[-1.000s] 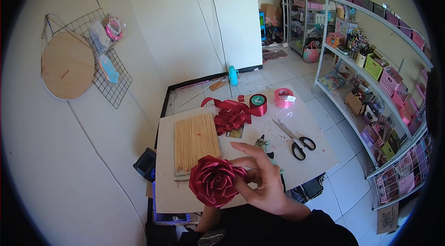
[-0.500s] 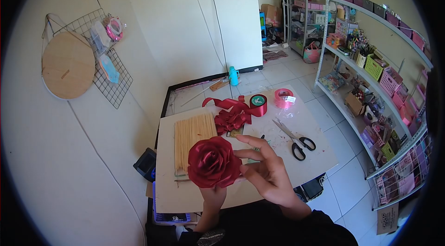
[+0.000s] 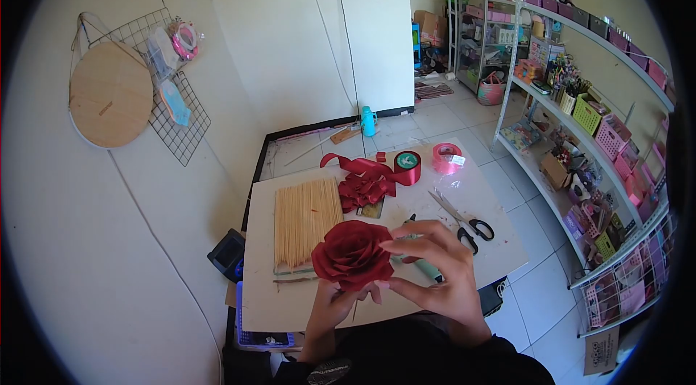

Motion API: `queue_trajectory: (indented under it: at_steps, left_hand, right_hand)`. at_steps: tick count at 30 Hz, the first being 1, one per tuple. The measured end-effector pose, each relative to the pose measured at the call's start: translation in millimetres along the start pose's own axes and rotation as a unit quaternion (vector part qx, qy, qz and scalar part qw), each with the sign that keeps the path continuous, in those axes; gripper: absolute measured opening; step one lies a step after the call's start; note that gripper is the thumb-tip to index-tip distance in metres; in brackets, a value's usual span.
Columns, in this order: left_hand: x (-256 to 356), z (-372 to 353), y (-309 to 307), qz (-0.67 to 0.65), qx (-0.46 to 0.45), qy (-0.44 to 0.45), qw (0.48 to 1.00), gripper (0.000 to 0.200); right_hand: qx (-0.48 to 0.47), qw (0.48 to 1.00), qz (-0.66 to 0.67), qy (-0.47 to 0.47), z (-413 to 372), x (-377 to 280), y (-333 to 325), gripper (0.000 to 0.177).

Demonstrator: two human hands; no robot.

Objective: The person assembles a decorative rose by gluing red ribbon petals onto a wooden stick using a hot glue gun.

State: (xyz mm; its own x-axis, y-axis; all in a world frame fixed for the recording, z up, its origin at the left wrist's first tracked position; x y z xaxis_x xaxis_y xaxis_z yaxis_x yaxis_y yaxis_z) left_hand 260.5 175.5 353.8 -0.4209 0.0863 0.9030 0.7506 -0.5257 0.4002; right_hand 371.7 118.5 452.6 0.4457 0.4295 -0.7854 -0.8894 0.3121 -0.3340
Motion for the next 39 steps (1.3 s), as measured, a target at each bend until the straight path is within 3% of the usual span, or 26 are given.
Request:
queue_trajectory:
  at_steps: [5, 9, 11, 12, 15, 18, 21, 26, 27, 29, 30, 32, 33, 35, 39]
  left_hand:
    - [-0.6, -2.2, 10.5, -0.033, -0.095, -0.009, 0.995, 0.041]
    - [-8.5, -5.5, 5.5, -0.061, -0.101, -0.041, 0.992, 0.046]
    - [-8.9, -5.1, -4.8, 0.113, -0.122, 0.038, 0.985, 0.053]
    - [-16.2, -4.7, -13.1, 0.113, -0.122, 0.037, 0.985, 0.053]
    - [-38.9, -5.5, -21.5, 0.039, -0.151, -0.045, 0.987, 0.057]
    - [-16.3, -6.1, 0.6, 0.169, -0.254, 0.059, 0.951, 0.06]
    - [-11.1, -10.1, 16.6, 0.133, -0.327, 0.064, 0.933, 0.055]
    - [3.7, -12.0, 39.0, -0.1, -0.217, -0.106, 0.965, 0.039]
    - [-1.5, -12.8, 36.3, -0.1, -0.217, -0.105, 0.965, 0.039]
    - [0.1, -16.8, 33.3, 0.003, -0.256, 0.002, 0.967, 0.018]
    - [1.3, -16.3, 34.3, 0.002, -0.255, 0.003, 0.967, 0.018]
    - [-1.0, -7.6, 22.4, 0.145, -0.174, -0.007, 0.974, 0.03]
    - [-0.9, -7.3, 25.7, 0.144, -0.174, -0.006, 0.974, 0.03]
    - [-1.0, -1.8, 14.3, 0.163, -0.074, -0.005, 0.984, 0.039]
    - [-0.6, 1.4, 11.1, 0.187, -0.047, 0.027, 0.981, 0.041]
  right_hand:
    - [-0.008, 1.0, -0.002, 0.0, -2.8, 4.4, -0.4, 0.051]
    - [-0.011, 1.0, -0.004, 0.002, -1.2, -1.9, -6.8, 0.052]
    - [-0.013, 1.0, -0.004, 0.003, -0.5, -3.1, -8.6, 0.052]
    - [-0.014, 1.0, -0.004, 0.003, -0.6, -2.7, -8.2, 0.052]
    - [-0.018, 1.0, -0.003, 0.005, -1.9, -1.7, -7.4, 0.053]
    - [-0.021, 1.0, -0.003, 0.006, -2.6, -2.3, -8.0, 0.053]
    - [-0.023, 1.0, -0.005, 0.008, -2.2, -3.7, -10.0, 0.054]
    - [-0.029, 1.0, -0.006, 0.007, 5.4, 3.2, -12.4, 0.055]
    - [-0.03, 1.0, -0.006, 0.007, 6.1, 6.5, -12.2, 0.055]
    - [-0.033, 0.999, -0.008, 0.006, 7.7, 13.0, -11.6, 0.056]
    - [-0.034, 0.999, -0.008, 0.005, 9.0, 15.4, -11.4, 0.056]
    - [-0.038, 0.999, -0.008, 0.004, 12.3, 19.9, -10.9, 0.056]
    - [-0.04, 0.999, -0.009, 0.003, 12.6, 22.9, -10.0, 0.056]
    - [-0.043, 0.999, -0.01, 0.002, 12.7, 29.1, -8.4, 0.057]
    - [-0.046, 0.999, -0.011, 0.002, 12.2, 31.8, -5.5, 0.058]
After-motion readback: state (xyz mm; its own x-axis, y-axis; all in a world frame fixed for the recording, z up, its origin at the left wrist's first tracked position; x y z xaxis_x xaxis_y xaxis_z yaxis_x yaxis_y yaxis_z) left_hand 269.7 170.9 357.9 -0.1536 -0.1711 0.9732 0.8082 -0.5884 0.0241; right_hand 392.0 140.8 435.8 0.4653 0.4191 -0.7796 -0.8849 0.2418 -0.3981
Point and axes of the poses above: each hand's wrist, its own z-axis towards the middle knuckle, its own y-axis out of the palm, x = y × z, the point moved 10 cm from there along z, towards the middle knuckle, and after that the axes turned 12 degrees about -z, right-handed, at the moved point
